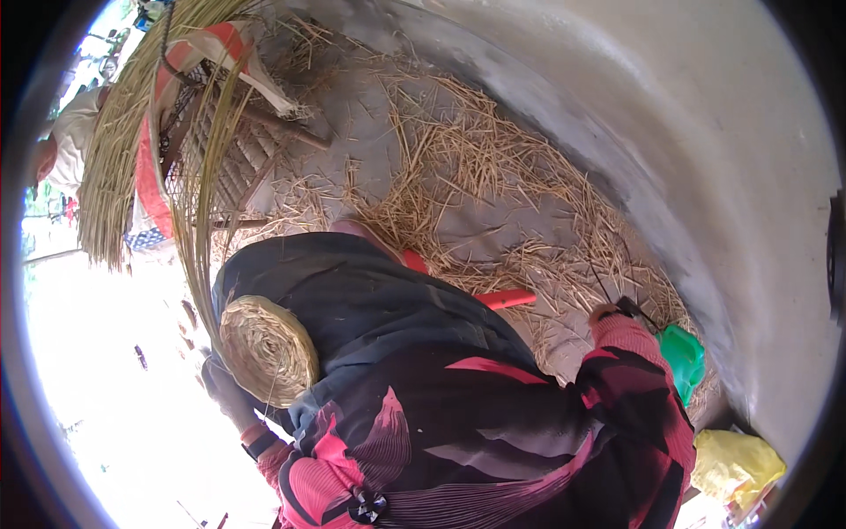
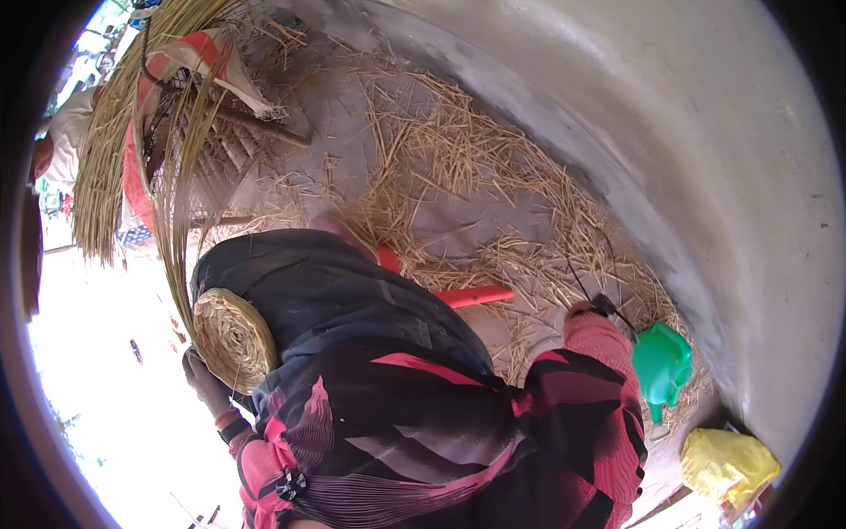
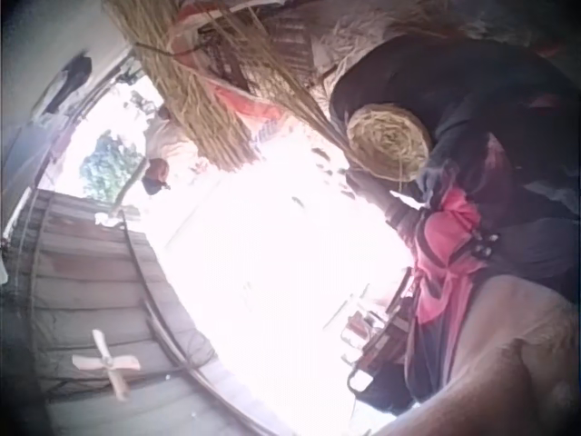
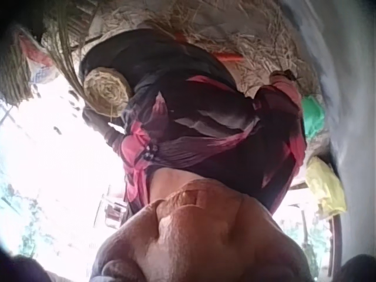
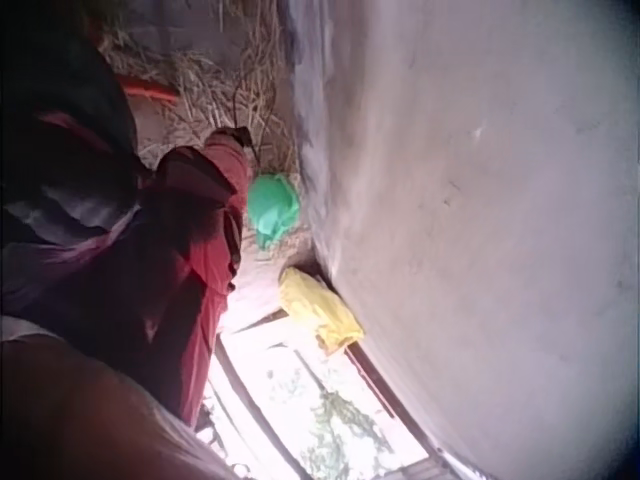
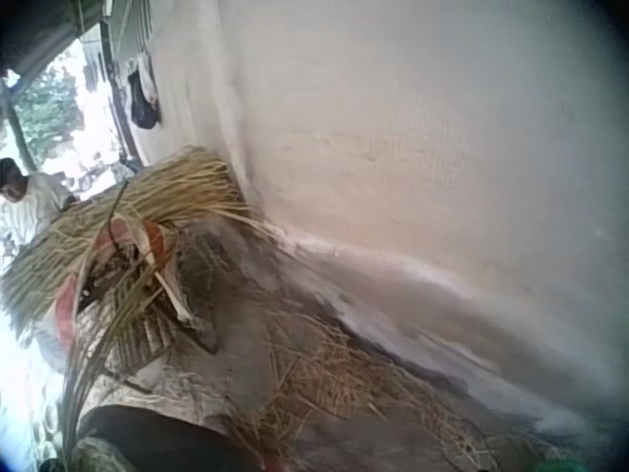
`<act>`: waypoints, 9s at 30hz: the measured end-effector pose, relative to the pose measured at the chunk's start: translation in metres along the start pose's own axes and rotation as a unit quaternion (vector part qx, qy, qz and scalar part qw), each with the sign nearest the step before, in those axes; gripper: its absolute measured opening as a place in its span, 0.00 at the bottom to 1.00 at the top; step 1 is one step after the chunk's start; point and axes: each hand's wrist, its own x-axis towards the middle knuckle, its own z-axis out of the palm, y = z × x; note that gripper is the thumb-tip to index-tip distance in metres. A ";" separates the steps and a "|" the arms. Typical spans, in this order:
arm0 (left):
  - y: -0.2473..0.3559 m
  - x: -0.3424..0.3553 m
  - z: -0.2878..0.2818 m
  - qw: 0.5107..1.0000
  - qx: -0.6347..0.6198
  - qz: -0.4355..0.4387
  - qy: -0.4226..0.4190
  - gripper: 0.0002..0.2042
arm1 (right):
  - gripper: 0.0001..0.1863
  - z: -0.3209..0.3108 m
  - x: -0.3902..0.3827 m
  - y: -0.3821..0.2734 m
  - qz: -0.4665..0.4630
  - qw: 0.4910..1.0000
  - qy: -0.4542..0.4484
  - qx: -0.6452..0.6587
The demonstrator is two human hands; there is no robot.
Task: Weaving a small basket or mat out of straw using a needle and thread.
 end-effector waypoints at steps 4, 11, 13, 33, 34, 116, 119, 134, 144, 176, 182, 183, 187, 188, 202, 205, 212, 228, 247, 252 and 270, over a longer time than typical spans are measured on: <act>0.012 -0.005 0.001 1.000 -0.007 -0.022 0.013 0.21 | 0.17 0.029 -0.053 0.027 -0.046 0.998 -0.041 0.011; 0.024 -0.020 0.000 0.995 -0.074 -0.068 0.023 0.20 | 0.18 -0.128 -0.009 -0.033 -0.144 0.979 0.132 0.055; 0.023 -0.017 0.015 0.997 -0.061 -0.005 0.049 0.16 | 0.17 -0.217 -0.002 -0.069 -0.188 0.942 0.275 0.052; 0.141 0.008 0.005 0.983 -0.099 0.149 -0.039 0.14 | 0.05 -0.613 -0.303 -0.283 -0.510 0.498 0.683 0.163; 0.151 0.015 0.006 0.983 -0.103 0.150 -0.037 0.14 | 0.05 -0.613 -0.308 -0.287 -0.509 0.497 0.685 0.159; 0.309 0.141 -0.061 0.880 0.281 0.378 0.064 0.07 | 0.15 -0.560 -0.344 -0.341 -0.524 0.544 0.656 -0.010; 0.325 0.087 -0.030 0.828 0.326 0.441 0.112 0.04 | 0.17 -0.570 -0.347 -0.345 -0.591 0.437 0.652 0.184; 0.303 -0.005 -0.034 0.847 0.285 0.441 -0.083 0.09 | 0.20 -0.604 -0.379 -0.234 -0.726 0.065 -0.056 0.683; 0.288 0.027 -0.021 0.847 0.297 0.430 -0.094 0.09 | 0.21 -0.520 -0.378 -0.249 -0.479 0.591 0.379 0.527; 0.085 0.063 -0.066 0.674 -0.738 -0.029 0.017 0.08 | 0.22 -0.613 -0.383 -0.496 -0.569 0.769 0.280 0.083; 0.062 0.061 -0.083 0.665 -0.744 -0.063 0.024 0.08 | 0.23 -0.612 -0.376 -0.486 -0.538 0.781 0.318 0.016; 0.062 0.058 -0.081 0.665 -0.744 -0.063 0.025 0.08 | 0.23 -0.612 -0.376 -0.486 -0.539 0.779 0.321 0.012; 0.055 0.062 -0.080 0.723 -0.687 -0.077 0.016 0.08 | 0.21 -0.608 -0.377 -0.486 -0.553 0.760 0.343 0.003; 0.051 0.066 -0.081 0.727 -0.677 -0.103 0.045 0.08 | 0.21 -0.608 -0.377 -0.484 -0.551 0.762 0.340 0.002; -0.160 0.067 -0.096 0.718 -0.602 -0.221 0.272 0.05 | 0.20 -0.636 -0.391 -0.418 -0.499 0.721 0.480 -0.031; -0.181 0.042 -0.092 0.835 -0.465 -0.218 0.199 0.10 | 0.20 -0.642 -0.386 -0.410 -0.510 0.712 0.482 -0.007; -0.174 0.020 -0.099 0.959 0.152 -0.238 0.037 0.24 | 0.19 -0.632 -0.391 -0.420 -0.512 0.716 0.474 -0.004; 0.103 0.039 -0.073 0.791 -0.607 -0.078 0.011 0.12 | 0.05 -0.582 -0.369 -0.461 -0.394 0.506 0.726 -0.250; -0.021 0.071 -0.067 0.748 -0.616 -0.132 0.209 0.05 | 0.03 -0.595 -0.357 -0.439 -0.417 0.519 0.698 -0.263; -0.134 0.066 -0.078 0.634 -0.717 -0.066 0.282 0.09 | 0.04 -0.593 -0.363 -0.435 -0.448 0.500 0.685 -0.285; 0.020 0.026 -0.079 0.751 -0.643 0.114 -0.104 0.39 | 0.18 -0.600 -0.384 -0.373 -0.551 0.685 0.474 -0.044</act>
